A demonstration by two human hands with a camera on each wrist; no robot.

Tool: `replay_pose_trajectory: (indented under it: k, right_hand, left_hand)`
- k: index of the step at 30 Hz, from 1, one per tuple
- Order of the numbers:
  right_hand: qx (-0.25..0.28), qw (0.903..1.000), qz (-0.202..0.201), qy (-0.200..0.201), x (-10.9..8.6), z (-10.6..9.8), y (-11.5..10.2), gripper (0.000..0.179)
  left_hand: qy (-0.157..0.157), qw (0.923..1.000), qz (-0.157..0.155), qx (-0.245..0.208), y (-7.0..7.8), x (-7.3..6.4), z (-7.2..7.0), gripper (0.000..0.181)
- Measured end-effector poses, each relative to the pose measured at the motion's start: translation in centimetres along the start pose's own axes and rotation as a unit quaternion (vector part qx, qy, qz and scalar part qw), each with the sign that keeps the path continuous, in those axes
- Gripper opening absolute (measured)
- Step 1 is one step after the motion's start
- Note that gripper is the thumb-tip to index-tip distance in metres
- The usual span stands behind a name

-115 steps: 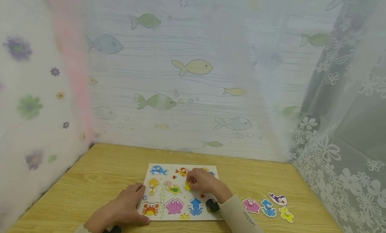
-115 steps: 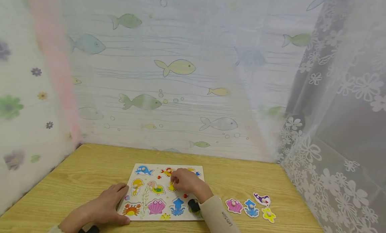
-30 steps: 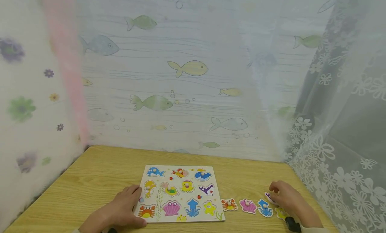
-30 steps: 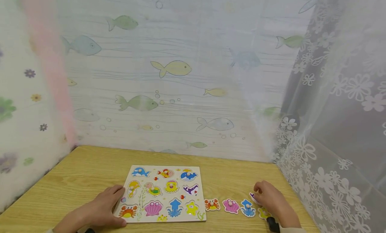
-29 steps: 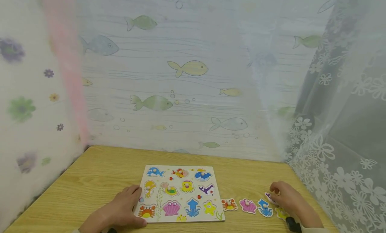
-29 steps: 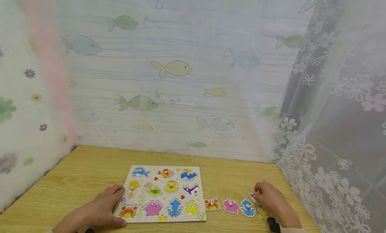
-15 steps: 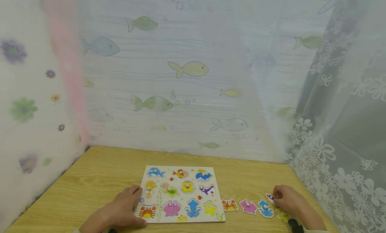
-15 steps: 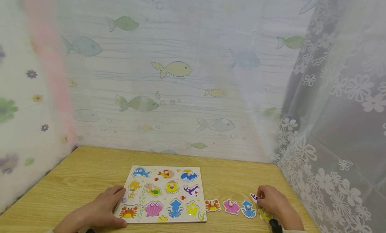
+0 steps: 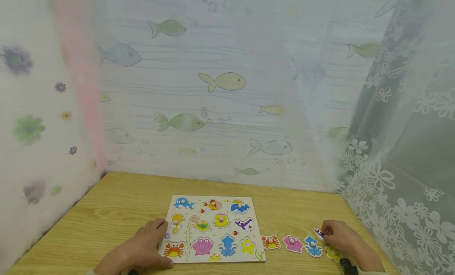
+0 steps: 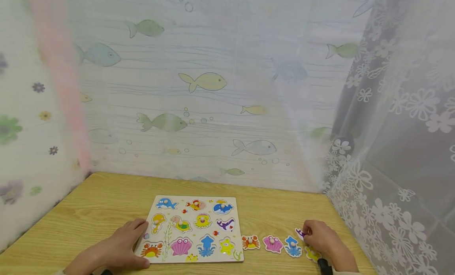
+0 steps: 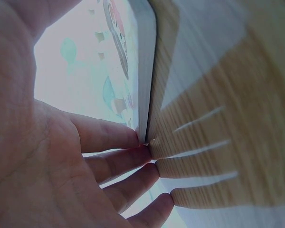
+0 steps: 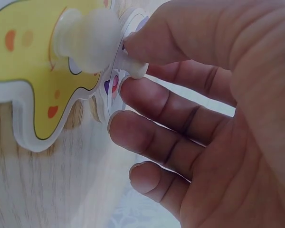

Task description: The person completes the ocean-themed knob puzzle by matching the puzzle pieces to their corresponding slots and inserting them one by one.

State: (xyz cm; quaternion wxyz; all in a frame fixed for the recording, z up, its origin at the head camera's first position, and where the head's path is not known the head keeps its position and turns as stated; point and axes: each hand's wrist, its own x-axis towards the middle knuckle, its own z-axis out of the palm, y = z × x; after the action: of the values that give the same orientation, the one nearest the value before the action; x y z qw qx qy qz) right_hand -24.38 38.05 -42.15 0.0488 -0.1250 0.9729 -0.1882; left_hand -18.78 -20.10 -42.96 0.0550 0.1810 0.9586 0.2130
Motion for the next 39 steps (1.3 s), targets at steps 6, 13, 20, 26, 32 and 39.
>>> replay_pose_trajectory:
  k: [6, 13, 20, 26, 32, 39]
  right_hand:
    - [0.0, 1.0, 0.004, 0.004, 0.0, 0.0, 0.0, 0.008]
    - [-0.005, 0.9999, 0.012, 0.009, 0.1, 0.1, -0.3, 0.01]
    - [-0.01, 0.9998, -0.001, 0.016, 0.4, 0.0, -0.7, 0.01]
    - [-0.01, 0.9984, -0.054, 0.017, 0.9, 0.2, -1.6, 0.008]
    - [-0.017, 0.997, -0.074, 0.013, 1.9, 1.0, -3.5, 0.008]
    - [-0.007, 0.9948, -0.1, 0.016, 3.1, 1.6, -6.2, 0.012]
  left_hand:
    - [-0.007, 1.0, -0.003, 0.001, 0.0, 0.0, -0.1, 0.115]
    - [-0.006, 1.0, -0.006, 0.0, 0.0, 0.0, -0.1, 0.115]
    - [-0.005, 1.0, -0.002, 0.001, -0.1, 0.0, 0.0, 0.115]
    - [-0.006, 0.9999, -0.002, 0.008, -0.1, 0.1, 0.0, 0.116]
    - [-0.004, 0.9999, -0.003, 0.015, -0.2, 0.0, 0.0, 0.116]
    - [-0.004, 0.9999, -0.002, 0.015, -0.2, 0.0, 0.0, 0.116]
